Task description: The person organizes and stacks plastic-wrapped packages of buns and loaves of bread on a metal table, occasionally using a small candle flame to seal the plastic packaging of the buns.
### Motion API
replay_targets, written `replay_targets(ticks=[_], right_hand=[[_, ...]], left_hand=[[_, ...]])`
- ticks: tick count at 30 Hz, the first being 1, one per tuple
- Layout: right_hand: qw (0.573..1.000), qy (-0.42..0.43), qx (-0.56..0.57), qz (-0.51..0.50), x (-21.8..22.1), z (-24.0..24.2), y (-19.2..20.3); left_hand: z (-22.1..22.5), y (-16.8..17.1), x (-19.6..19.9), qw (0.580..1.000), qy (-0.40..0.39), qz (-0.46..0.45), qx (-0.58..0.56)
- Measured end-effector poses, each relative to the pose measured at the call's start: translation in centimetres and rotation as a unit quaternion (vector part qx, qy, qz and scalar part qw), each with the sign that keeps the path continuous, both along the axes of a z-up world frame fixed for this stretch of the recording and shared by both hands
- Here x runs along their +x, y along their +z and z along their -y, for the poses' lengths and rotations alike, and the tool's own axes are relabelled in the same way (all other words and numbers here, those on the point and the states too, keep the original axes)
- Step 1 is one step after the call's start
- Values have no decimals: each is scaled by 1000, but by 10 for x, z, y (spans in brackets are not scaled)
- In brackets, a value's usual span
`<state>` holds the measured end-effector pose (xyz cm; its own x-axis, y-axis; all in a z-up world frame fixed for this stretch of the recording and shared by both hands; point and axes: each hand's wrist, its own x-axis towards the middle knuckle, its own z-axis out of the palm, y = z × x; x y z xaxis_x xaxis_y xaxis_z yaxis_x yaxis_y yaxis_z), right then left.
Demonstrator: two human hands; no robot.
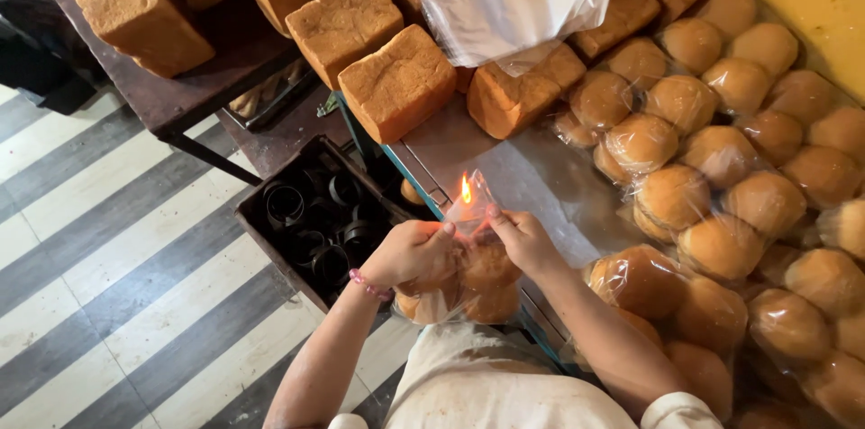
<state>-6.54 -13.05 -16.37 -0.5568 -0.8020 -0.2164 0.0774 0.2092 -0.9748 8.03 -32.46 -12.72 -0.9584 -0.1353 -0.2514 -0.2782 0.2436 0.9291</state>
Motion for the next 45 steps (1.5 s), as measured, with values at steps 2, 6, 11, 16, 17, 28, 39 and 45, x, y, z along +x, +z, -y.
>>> replay_targets(ticks=[2, 6, 11, 16, 17, 28, 39, 45], right_hand=[[1000, 10, -3, 11, 2, -5, 1], [999, -4, -31, -15, 13, -32, 13], [981, -35, -48, -187, 25, -85, 62], [934, -20, -91, -344, 32, -132, 84], [934, -29, -87, -344, 32, -141, 82], [934, 86, 144, -316, 26, -159, 61], [851, 350, 311, -239, -22, -100, -11], [930, 251, 247, -112, -42, -111, -24]], left_hand=[[-4, 4, 3, 1000, 10, 6, 13], [-25, 36, 14, 996, -19, 9, -91], [-68, 60, 13, 974, -64, -165, -145], [-107, 61, 5, 937, -92, -309, -136], [-112, 61, 4, 936, -102, -310, -131], [-132, -3, 26, 990, -105, 67, 66], [-136, -33, 11, 980, -146, 138, 7], [-121, -9, 4, 979, -130, 142, 66]])
